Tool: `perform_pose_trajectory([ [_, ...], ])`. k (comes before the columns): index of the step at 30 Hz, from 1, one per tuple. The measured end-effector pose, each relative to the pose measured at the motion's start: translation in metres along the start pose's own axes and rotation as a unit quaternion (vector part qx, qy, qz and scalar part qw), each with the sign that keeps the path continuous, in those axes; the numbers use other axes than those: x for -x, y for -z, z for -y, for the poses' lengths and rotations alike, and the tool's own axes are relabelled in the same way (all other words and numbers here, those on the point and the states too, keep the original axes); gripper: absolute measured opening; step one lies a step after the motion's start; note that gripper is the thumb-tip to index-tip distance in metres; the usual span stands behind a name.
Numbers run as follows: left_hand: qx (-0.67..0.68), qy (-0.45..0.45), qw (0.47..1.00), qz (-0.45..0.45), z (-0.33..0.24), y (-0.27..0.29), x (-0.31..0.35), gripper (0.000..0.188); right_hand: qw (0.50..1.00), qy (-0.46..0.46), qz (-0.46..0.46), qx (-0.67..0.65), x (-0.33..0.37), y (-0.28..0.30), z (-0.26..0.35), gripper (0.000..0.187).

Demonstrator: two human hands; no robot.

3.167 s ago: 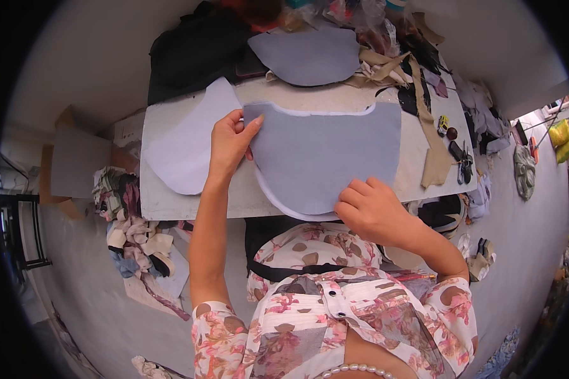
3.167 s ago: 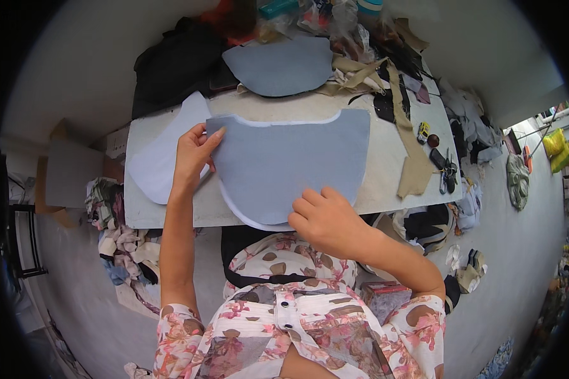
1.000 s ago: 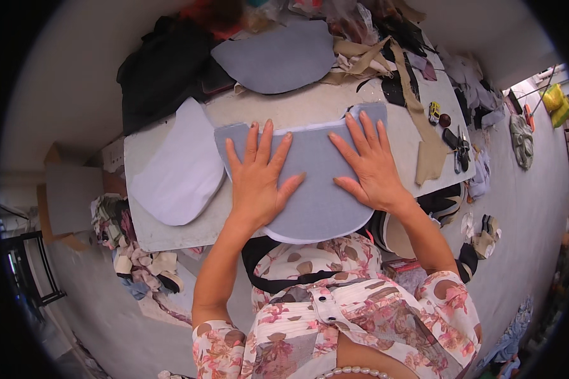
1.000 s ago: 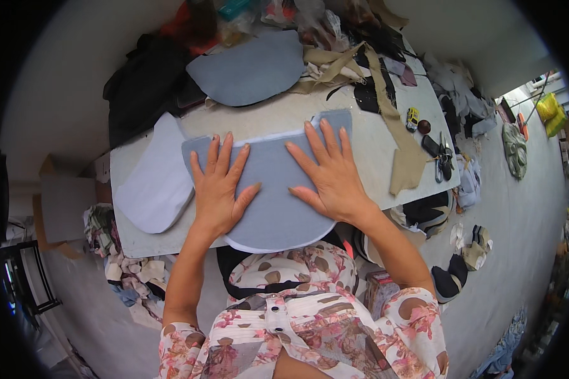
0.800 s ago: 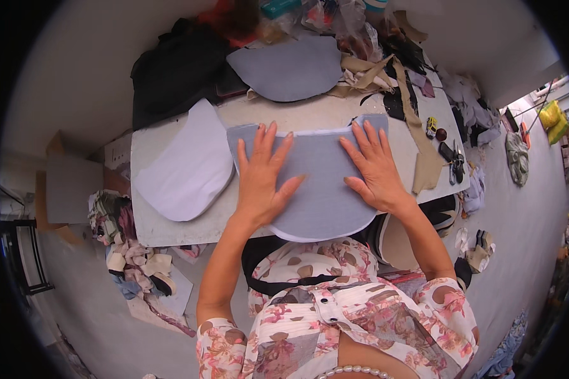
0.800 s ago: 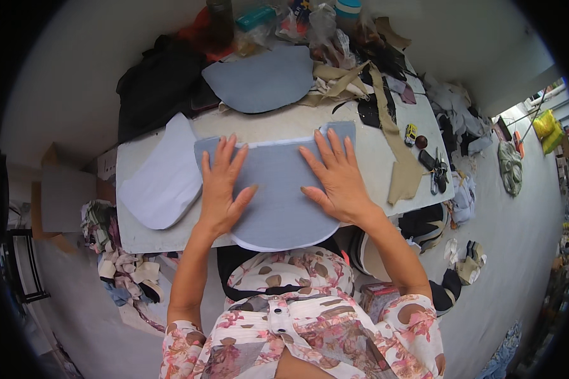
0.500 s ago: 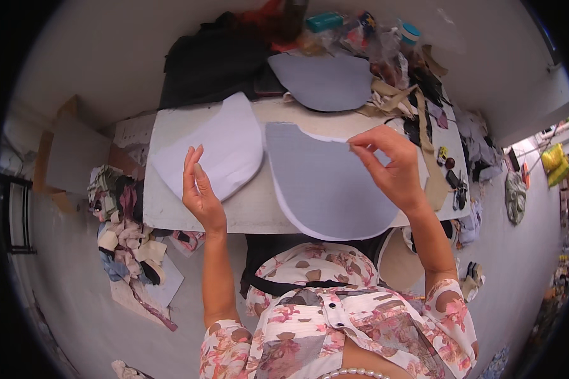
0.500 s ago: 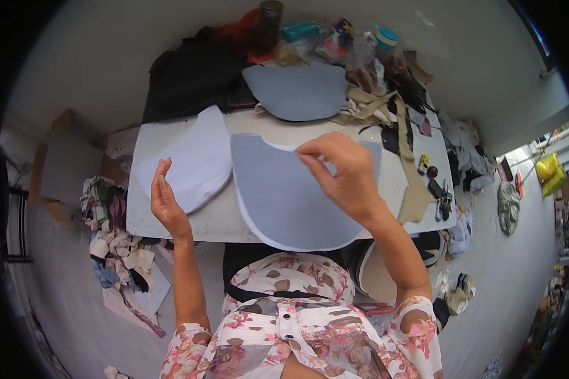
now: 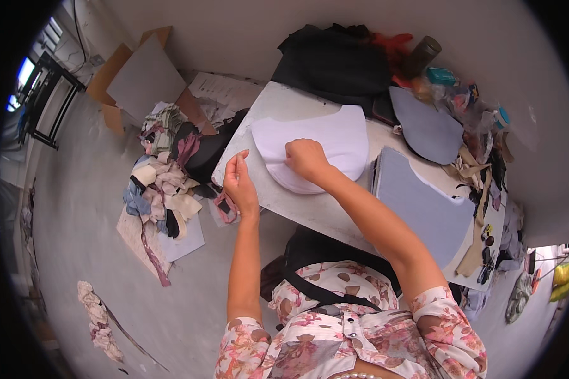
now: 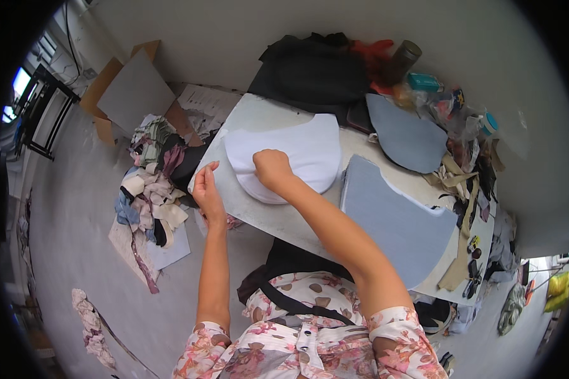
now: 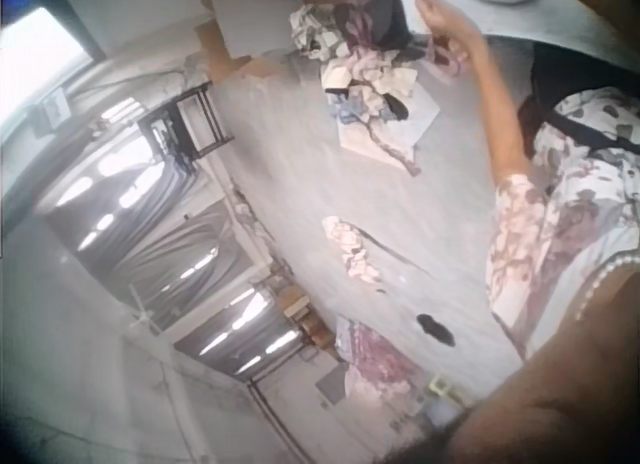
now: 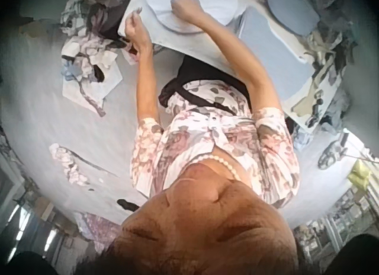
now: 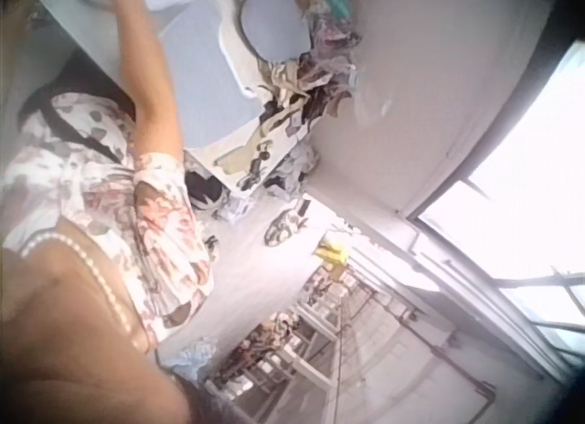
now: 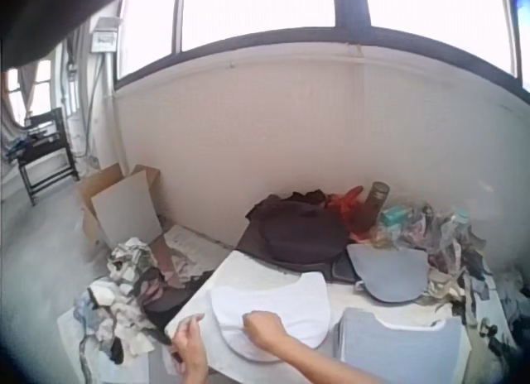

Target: The person repeatedly folds light-colored fabric pieces on a cluttered worktable, smoothing and stacking them. The person handles the fabric by hand, turning and aligning edges, then places folded pieces into a growing stack.

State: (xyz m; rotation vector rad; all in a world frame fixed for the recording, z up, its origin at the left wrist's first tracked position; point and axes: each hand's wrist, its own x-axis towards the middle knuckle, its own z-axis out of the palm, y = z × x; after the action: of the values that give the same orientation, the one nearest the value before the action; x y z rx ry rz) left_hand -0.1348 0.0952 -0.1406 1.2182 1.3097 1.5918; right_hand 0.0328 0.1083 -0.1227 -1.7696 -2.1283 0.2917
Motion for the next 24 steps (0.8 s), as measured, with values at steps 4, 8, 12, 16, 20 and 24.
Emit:
perform_pose_trajectory([
  [4, -0.034, 0.004, 0.999, 0.011, 0.004, -0.003, -0.008, 0.031, 0.997, -0.001, 0.041, -0.059, -0.001, 0.008, -0.004, 0.008],
  [8, -0.254, -0.116, 0.956, 0.090, 0.019, -0.018, -0.013, 0.036, 0.997, -0.003, 0.062, -0.044, -0.001, 0.009, -0.006, 0.011],
  [12, -0.427, -0.172, 0.878, 0.129, 0.034, -0.024, -0.006, 0.049, 0.993, -0.016, -0.006, -0.120, -0.004, 0.017, -0.031, 0.014],
  [16, -0.474, -0.185, 0.850, 0.137, 0.051, -0.021, -0.009, 0.054, 0.860, -0.155, -0.064, -0.481, -0.003, 0.086, -0.079, 0.017],
  [20, -0.495, -0.185, 0.838, 0.133, 0.057, -0.022, -0.009, 0.054, 0.744, -0.102, -0.167, -0.639, 0.033, 0.173, -0.125, 0.023],
  [24, -0.503, -0.177, 0.835, 0.136, 0.070, -0.019, -0.015, 0.054, 0.730, -0.008, -0.241, -0.639, 0.079, 0.233, -0.148, 0.026],
])
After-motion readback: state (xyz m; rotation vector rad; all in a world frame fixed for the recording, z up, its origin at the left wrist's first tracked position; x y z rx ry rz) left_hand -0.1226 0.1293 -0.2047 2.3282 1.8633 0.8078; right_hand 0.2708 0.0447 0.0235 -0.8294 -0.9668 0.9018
